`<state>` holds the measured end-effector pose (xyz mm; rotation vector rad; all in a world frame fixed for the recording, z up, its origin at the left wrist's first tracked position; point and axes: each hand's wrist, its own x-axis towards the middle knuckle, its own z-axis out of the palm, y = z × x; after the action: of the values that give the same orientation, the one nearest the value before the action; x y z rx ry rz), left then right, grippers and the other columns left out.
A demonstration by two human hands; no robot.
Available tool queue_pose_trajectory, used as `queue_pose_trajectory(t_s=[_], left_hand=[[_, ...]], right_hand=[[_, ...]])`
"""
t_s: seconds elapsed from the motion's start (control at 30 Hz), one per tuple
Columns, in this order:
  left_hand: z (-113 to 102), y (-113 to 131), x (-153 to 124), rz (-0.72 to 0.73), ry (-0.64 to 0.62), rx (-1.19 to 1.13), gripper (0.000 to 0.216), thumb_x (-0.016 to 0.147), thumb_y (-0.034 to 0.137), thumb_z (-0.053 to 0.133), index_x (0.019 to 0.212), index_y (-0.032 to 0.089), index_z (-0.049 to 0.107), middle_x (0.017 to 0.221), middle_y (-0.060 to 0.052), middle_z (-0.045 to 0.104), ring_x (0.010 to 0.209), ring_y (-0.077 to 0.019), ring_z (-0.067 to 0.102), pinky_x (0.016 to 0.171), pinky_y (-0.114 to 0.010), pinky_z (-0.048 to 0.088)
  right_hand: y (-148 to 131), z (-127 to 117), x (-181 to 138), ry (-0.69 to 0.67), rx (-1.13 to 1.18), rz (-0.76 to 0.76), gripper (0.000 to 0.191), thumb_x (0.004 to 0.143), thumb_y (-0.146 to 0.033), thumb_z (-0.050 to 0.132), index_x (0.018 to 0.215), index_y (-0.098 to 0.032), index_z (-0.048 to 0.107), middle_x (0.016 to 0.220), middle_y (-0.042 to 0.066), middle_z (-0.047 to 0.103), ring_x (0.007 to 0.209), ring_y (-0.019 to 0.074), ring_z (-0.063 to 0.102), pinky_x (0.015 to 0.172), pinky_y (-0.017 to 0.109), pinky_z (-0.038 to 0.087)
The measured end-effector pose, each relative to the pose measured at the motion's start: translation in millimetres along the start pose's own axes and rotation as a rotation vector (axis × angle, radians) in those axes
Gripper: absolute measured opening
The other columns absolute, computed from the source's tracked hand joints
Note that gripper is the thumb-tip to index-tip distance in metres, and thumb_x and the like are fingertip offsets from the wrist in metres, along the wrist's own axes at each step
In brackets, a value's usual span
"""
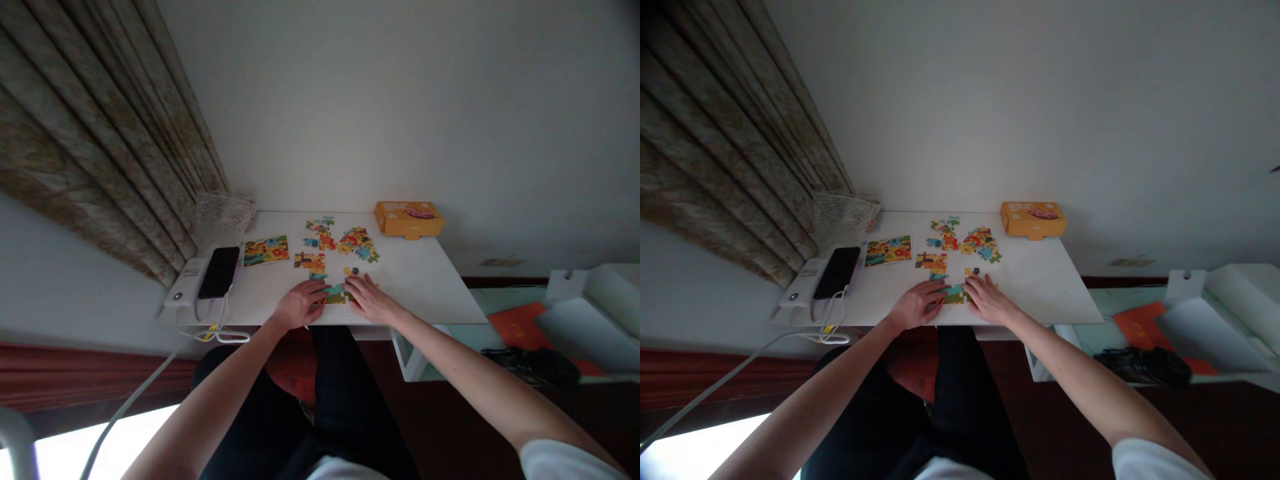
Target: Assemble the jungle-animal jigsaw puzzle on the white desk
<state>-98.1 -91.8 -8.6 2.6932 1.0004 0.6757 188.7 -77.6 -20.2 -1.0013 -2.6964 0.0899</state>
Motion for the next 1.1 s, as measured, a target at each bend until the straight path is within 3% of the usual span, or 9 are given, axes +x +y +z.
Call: queue_pose_trajectory(t_s=[0.2, 0.53, 0.9, 1.1], left_hand=[[-2.6, 1.6, 1.2, 0.006, -0.01, -0.002, 0.034, 0.095, 0.024, 0.058, 0.127, 0.019, 0.069, 0.138, -0.01, 0.066, 0.132, -0.0259, 0.059, 0.116, -0.046, 0.046], [-1.0, 1.3, 0.4, 0.004, -0.012, 0.014, 0.035, 0.094, 0.023, 0.059, 0.127, 0.021, 0.069, 0.139, -0.01, 0.066, 0.132, -0.0251, 0.059, 0.116, -0.046, 0.046], [-4.2, 4.2, 1.9, -0.011, -0.054, 0.059, 0.035, 0.096, 0.029, 0.059, 0.128, 0.02, 0.067, 0.139, -0.01, 0.065, 0.131, -0.0267, 0.059, 0.115, -0.046, 0.045], [-3.9, 3.8, 1.8, -0.007, -0.04, 0.056, 0.035, 0.097, 0.03, 0.057, 0.128, 0.021, 0.068, 0.138, -0.011, 0.066, 0.131, -0.027, 0.059, 0.114, -0.047, 0.046]], right_hand=[[3.7, 1.3, -1.1, 0.013, 0.014, 0.015, 0.035, 0.1, -0.033, 0.054, 0.132, -0.019, 0.061, 0.144, 0.018, 0.056, 0.141, 0.0335, 0.047, 0.115, 0.064, 0.04], [-5.3, -3.4, 5.9, -0.036, -0.199, -0.04, 0.035, 0.102, -0.029, 0.05, 0.129, -0.011, 0.064, 0.137, 0.022, 0.06, 0.135, 0.0389, 0.051, 0.106, 0.063, 0.047], [-6.1, 2.2, 3.3, 0.031, -0.219, -0.023, 0.031, 0.104, -0.028, 0.045, 0.123, -0.013, 0.064, 0.142, 0.022, 0.057, 0.134, 0.0345, 0.054, 0.108, 0.058, 0.048], [-8.8, 0.9, 3.3, 0.02, -0.113, 0.018, 0.029, 0.103, -0.025, 0.046, 0.125, -0.015, 0.062, 0.145, 0.021, 0.055, 0.136, 0.0339, 0.053, 0.11, 0.06, 0.046]])
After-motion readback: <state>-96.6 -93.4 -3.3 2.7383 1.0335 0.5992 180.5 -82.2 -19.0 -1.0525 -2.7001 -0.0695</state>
